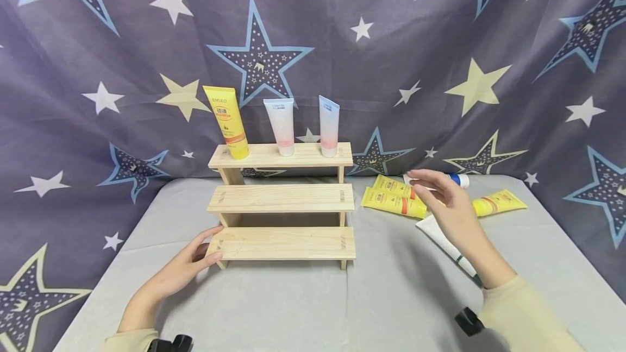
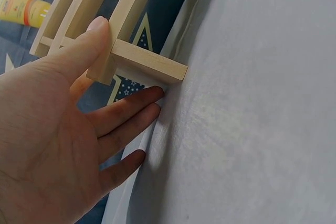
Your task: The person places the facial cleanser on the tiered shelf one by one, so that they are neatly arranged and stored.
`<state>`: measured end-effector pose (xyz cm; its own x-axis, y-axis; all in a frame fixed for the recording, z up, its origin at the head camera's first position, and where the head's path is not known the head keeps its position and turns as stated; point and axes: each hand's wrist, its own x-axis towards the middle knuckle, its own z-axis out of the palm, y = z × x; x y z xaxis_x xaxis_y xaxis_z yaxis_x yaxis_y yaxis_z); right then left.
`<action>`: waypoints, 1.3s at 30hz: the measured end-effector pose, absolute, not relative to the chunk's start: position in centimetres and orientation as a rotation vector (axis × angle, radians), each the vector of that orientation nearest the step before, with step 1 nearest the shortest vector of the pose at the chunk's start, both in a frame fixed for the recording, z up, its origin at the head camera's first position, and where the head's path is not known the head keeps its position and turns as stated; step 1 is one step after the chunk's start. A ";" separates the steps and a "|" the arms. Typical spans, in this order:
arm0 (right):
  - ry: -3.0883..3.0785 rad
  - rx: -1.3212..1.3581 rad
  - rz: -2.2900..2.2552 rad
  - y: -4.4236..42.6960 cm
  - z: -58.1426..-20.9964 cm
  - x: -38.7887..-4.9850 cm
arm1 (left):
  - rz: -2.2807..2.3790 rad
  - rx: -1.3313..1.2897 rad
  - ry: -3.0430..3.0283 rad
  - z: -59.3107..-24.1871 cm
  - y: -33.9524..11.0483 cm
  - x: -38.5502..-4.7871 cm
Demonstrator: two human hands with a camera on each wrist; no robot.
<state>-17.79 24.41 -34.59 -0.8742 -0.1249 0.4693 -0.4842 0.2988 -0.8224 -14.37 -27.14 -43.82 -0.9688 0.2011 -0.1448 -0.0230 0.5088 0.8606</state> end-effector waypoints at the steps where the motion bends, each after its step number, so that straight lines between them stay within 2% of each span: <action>1: -2.275 0.532 1.575 24.9 -34.8 -17.6 | 1.443 0.147 2.526 -43.8 -27.1 -14.4; 11: -2.462 0.427 1.301 28.6 -37.1 -16.4 | 1.433 0.152 2.538 -44.0 -27.2 -14.5; 18: -2.661 0.243 1.059 30.5 -38.9 -16.1 | 1.438 0.148 2.530 -44.1 -27.1 -14.5; 29: -2.822 0.105 0.844 32.3 -41.7 -15.4 | 1.448 0.193 2.532 -43.8 -27.2 -14.4; 39: -2.973 0.078 0.774 33.1 -42.7 -15.1 | 1.430 0.160 2.538 -43.8 -27.1 -14.4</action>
<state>-15.15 33.13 -42.66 -0.9964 -0.0318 0.0792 -0.0664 0.8720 -0.4851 -14.37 -27.15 -43.80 -0.9691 0.2030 -0.1404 -0.0148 0.5198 0.8541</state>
